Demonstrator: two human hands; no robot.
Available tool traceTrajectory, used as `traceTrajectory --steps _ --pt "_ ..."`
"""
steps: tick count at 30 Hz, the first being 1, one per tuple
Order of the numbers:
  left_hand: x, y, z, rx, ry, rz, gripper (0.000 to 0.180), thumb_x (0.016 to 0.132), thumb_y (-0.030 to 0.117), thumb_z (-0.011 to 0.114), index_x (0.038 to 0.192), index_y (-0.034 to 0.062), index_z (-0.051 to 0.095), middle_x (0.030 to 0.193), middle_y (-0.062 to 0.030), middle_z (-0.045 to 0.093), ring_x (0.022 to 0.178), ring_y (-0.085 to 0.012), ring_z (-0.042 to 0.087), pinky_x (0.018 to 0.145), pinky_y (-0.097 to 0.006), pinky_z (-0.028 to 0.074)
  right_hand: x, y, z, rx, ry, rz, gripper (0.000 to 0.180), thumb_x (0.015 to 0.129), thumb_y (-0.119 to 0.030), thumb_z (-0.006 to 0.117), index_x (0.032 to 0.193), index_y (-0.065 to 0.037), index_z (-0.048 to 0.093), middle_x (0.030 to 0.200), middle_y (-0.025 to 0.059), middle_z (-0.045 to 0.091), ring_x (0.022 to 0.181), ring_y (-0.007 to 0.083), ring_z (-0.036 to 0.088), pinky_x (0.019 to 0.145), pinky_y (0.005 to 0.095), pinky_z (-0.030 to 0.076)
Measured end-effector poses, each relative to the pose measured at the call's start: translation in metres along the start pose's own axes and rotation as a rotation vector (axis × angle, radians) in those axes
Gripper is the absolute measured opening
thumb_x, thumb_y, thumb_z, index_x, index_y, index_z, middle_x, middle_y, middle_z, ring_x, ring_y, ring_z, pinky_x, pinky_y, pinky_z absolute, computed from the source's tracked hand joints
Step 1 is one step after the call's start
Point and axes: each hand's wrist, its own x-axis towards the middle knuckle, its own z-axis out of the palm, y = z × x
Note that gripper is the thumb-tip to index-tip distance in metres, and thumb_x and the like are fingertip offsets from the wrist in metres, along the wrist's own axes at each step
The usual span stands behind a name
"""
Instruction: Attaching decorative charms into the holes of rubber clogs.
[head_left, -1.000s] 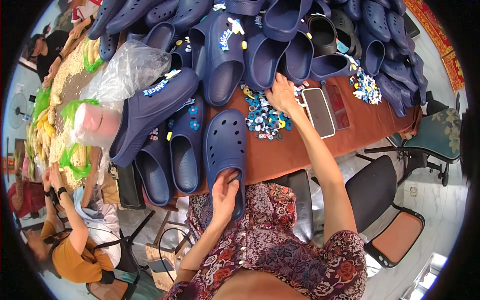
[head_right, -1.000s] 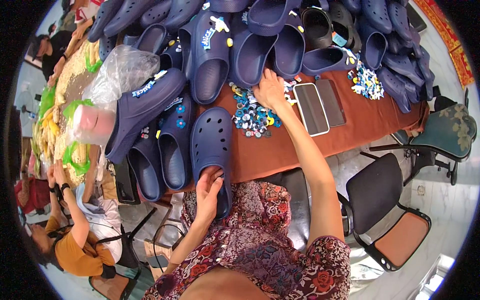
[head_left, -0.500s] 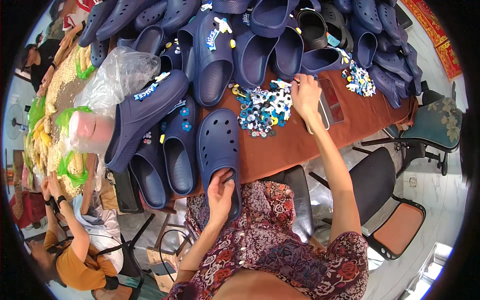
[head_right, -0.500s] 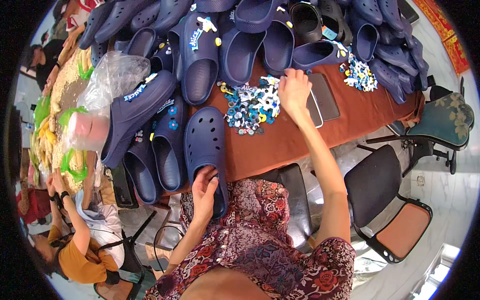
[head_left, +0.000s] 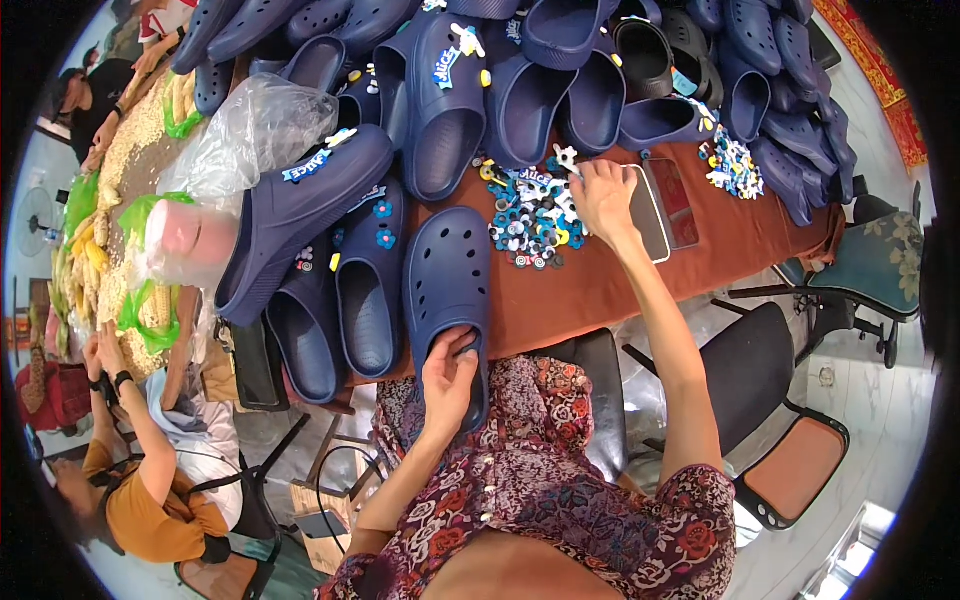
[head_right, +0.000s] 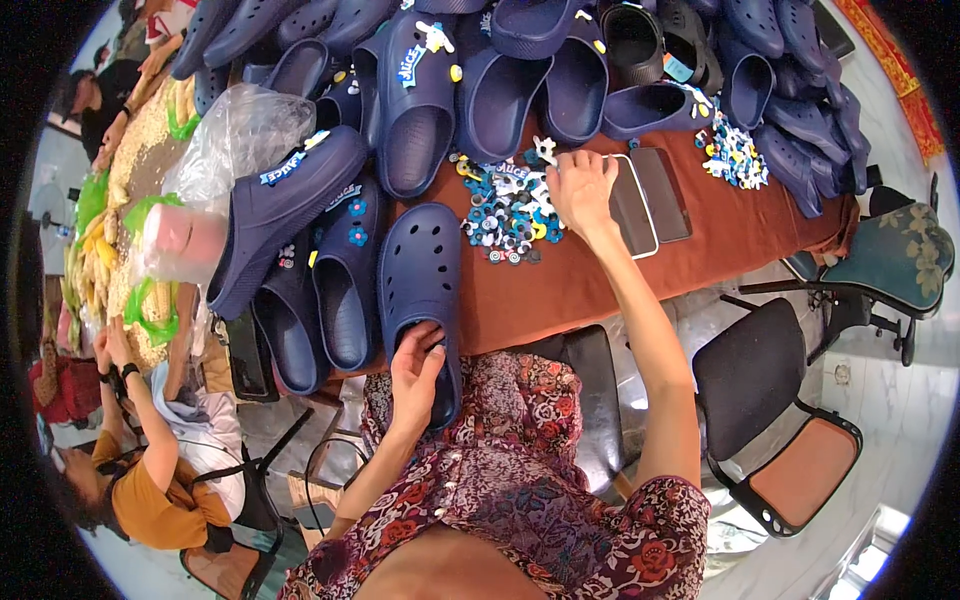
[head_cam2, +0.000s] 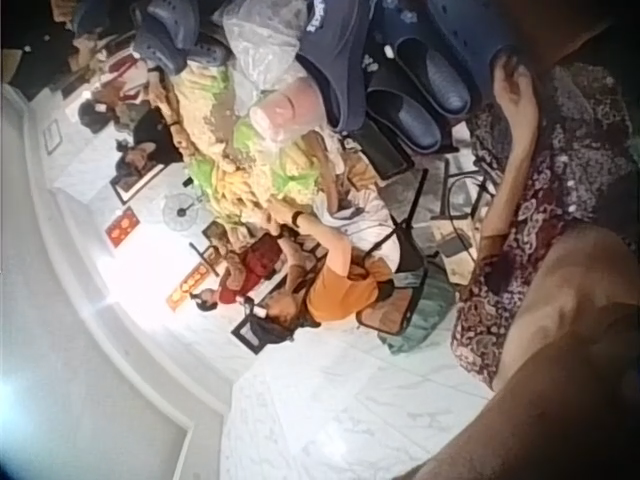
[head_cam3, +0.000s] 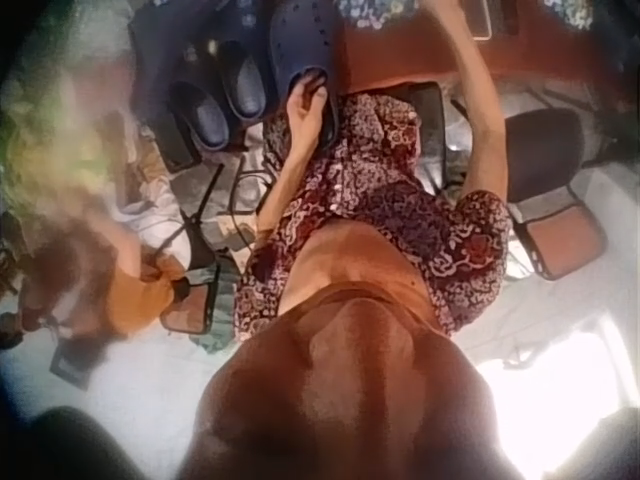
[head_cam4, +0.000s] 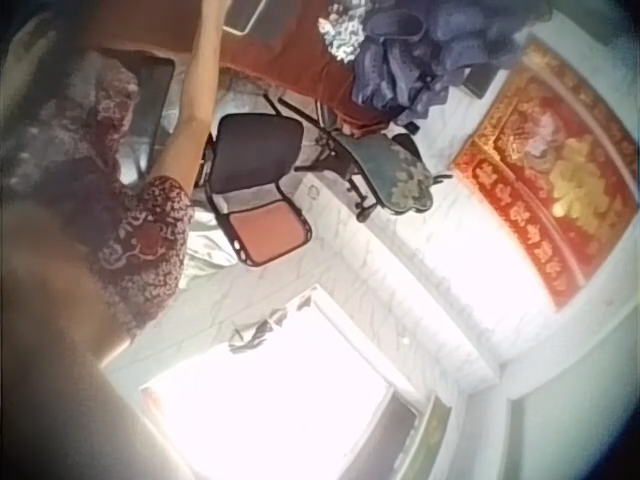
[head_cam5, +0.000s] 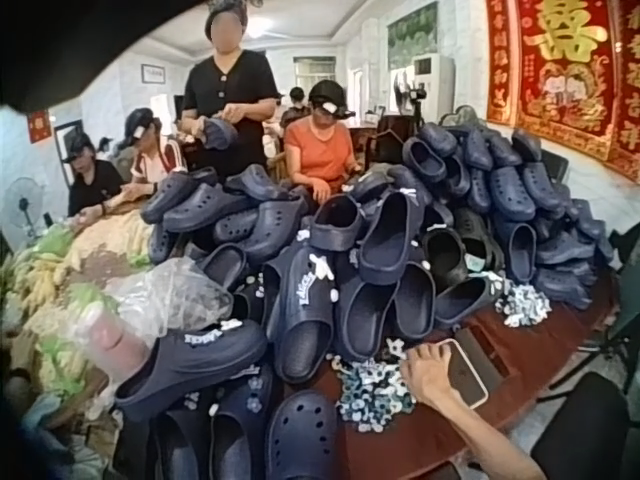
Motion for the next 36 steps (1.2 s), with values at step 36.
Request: traceTrajectory --steps 36 --pt "0.069 -0.02 0.02 -0.944 0.349 -0.297 0.024 0.094 0.007 0.051 0.117 0.0036 0.055 0.113 -0.008 0.059 0.103 -0.0178 0.057 0.091 -0.027 0.047 0.032 0.002 -0.011 0.118 -0.271 -0.234 0.034 0.077 -0.012 0.067 0.11 -0.006 0.062 0.099 0.0107 0.062 0.098 0.0283 0.058 0.085 0.0411 0.042"
